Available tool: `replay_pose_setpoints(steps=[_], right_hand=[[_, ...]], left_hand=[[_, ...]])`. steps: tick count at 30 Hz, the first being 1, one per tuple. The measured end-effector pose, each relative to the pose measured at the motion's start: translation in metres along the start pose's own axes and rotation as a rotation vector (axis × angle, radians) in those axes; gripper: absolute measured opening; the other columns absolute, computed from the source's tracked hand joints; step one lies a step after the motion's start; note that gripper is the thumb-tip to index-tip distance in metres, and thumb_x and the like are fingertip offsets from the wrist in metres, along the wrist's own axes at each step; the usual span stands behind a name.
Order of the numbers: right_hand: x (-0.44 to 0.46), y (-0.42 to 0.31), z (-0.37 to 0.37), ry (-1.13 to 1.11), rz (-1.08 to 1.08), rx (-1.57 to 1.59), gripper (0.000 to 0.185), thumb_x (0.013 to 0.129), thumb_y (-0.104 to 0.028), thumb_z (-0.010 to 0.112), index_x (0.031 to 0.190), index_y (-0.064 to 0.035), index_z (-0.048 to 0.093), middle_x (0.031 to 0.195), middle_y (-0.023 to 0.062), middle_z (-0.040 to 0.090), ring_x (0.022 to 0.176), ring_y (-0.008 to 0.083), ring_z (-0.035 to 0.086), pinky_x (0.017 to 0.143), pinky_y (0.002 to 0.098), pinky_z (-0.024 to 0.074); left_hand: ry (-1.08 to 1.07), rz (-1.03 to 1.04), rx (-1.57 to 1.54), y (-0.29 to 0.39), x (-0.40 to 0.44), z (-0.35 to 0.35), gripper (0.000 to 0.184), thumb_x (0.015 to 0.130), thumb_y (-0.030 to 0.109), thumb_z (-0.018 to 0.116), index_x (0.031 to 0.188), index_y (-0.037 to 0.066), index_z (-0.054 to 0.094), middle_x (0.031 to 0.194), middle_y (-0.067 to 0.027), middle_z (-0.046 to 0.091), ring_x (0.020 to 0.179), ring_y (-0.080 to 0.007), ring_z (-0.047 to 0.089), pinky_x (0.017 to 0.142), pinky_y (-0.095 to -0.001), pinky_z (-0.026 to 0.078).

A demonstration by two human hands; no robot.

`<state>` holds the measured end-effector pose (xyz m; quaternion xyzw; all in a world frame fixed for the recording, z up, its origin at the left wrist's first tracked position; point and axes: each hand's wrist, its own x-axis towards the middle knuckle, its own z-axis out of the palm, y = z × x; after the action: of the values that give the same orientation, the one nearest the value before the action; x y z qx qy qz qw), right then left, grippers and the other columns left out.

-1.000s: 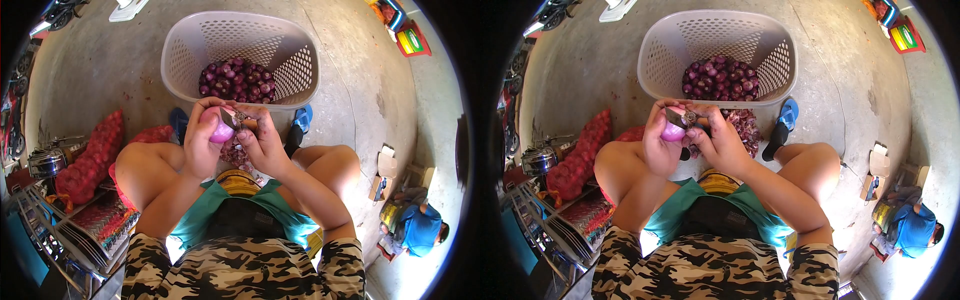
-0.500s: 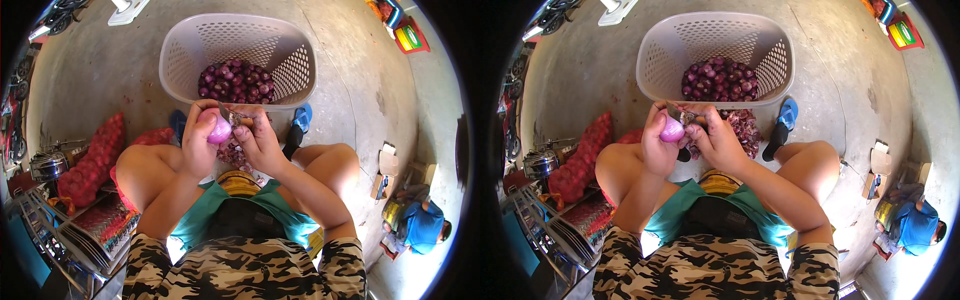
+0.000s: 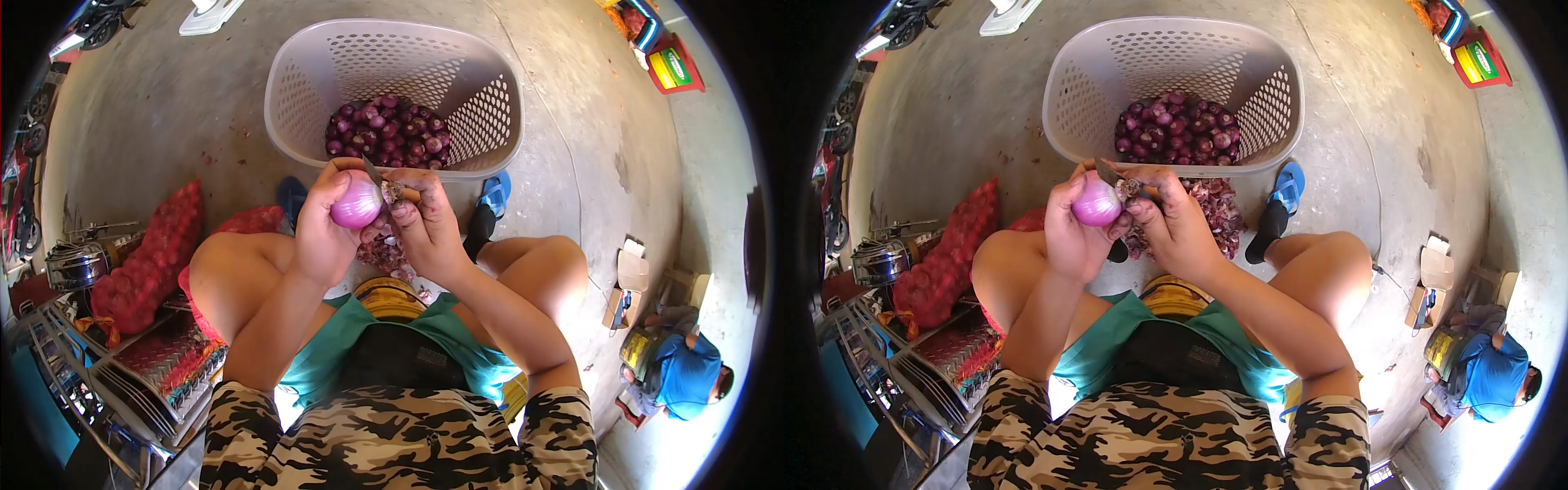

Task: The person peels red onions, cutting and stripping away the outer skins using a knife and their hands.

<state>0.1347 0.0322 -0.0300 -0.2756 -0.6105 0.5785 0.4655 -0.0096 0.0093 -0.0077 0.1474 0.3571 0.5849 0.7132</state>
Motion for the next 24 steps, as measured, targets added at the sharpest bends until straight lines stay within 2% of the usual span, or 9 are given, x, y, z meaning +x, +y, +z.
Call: replay_pose_setpoints(steps=[3,6,9,12,15,16,19,24], right_hand=[[0.000,0.005,-0.002,-0.027,-0.029,0.002,0.021,0.095,-0.003,0.045,0.115,-0.0004,0.042,0.122,0.0176,0.051,0.095,0.0200,0.059,0.079,0.0301,0.0489],[-0.003,0.008,-0.001,-0.018,0.062,0.097,0.022,0.096,-0.005,0.044,0.117,-0.0010,0.041,0.115,0.0155,0.053,0.090,0.0174,0.059,0.079,0.0287,0.0486],[-0.002,-0.001,0.000,-0.005,0.119,0.286,0.023,0.096,-0.007,0.044,0.118,-0.0014,0.040,0.104,0.0113,0.053,0.083,0.0139,0.057,0.074,0.0258,0.0475],[-0.001,-0.002,-0.001,0.045,0.118,0.312,0.024,0.097,-0.009,0.045,0.119,-0.0020,0.039,0.091,0.0060,0.051,0.073,0.0096,0.052,0.065,0.0226,0.0446],[-0.001,0.000,-0.004,0.070,0.121,0.258,0.024,0.098,-0.013,0.045,0.118,-0.0027,0.039,0.085,0.0027,0.049,0.066,0.0062,0.044,0.057,0.0198,0.0377],[0.000,-0.001,-0.003,0.078,0.130,0.281,0.024,0.098,-0.014,0.045,0.118,-0.0029,0.039,0.084,0.0021,0.048,0.065,0.0058,0.043,0.056,0.0197,0.0365],[0.001,-0.003,-0.004,0.066,0.146,0.341,0.025,0.098,-0.018,0.045,0.118,-0.0033,0.040,0.080,0.0007,0.047,0.062,0.0050,0.039,0.054,0.0195,0.0343],[0.001,-0.001,-0.009,0.014,0.141,0.333,0.026,0.098,-0.020,0.045,0.118,-0.0043,0.040,0.077,-0.0001,0.046,0.060,0.0053,0.040,0.053,0.0198,0.0345]], left_hand=[[-0.040,-0.057,-0.048,0.001,0.002,-0.006,0.029,0.090,0.031,0.041,0.109,0.010,0.047,0.094,-0.0035,0.058,0.079,-0.0136,0.058,0.060,-0.0256,0.046],[-0.033,-0.055,-0.074,0.000,0.001,-0.007,0.028,0.089,0.029,0.043,0.108,0.008,0.048,0.097,-0.0054,0.057,0.079,-0.0146,0.058,0.062,-0.0270,0.047],[-0.058,0.053,-0.002,0.000,-0.001,0.001,0.029,0.086,0.022,0.049,0.109,0.006,0.048,0.100,-0.0081,0.057,0.086,-0.0165,0.058,0.072,-0.0289,0.049],[-0.086,0.192,0.157,-0.002,-0.001,0.004,0.034,0.079,0.011,0.055,0.111,0.003,0.047,0.107,-0.0113,0.054,0.099,-0.0183,0.054,0.087,-0.0312,0.044],[-0.136,0.452,0.499,-0.009,0.000,0.004,0.038,0.074,0.003,0.056,0.111,0.002,0.046,0.113,-0.0126,0.051,0.109,-0.0184,0.048,0.096,-0.0322,0.037],[-0.146,0.470,0.526,-0.008,0.000,0.006,0.040,0.071,0.000,0.056,0.109,0.002,0.047,0.117,-0.0134,0.048,0.112,-0.0182,0.045,0.098,-0.0324,0.034],[-0.179,0.539,0.616,-0.007,0.003,0.003,0.040,0.069,0.001,0.056,0.108,0.002,0.048,0.117,-0.0133,0.049,0.110,-0.0182,0.047,0.096,-0.0316,0.036],[-0.144,0.327,0.413,0.002,0.000,0.005,0.042,0.068,0.004,0.053,0.110,0.001,0.049,0.115,-0.0154,0.052,0.102,-0.0189,0.052,0.092,-0.0317,0.041]])
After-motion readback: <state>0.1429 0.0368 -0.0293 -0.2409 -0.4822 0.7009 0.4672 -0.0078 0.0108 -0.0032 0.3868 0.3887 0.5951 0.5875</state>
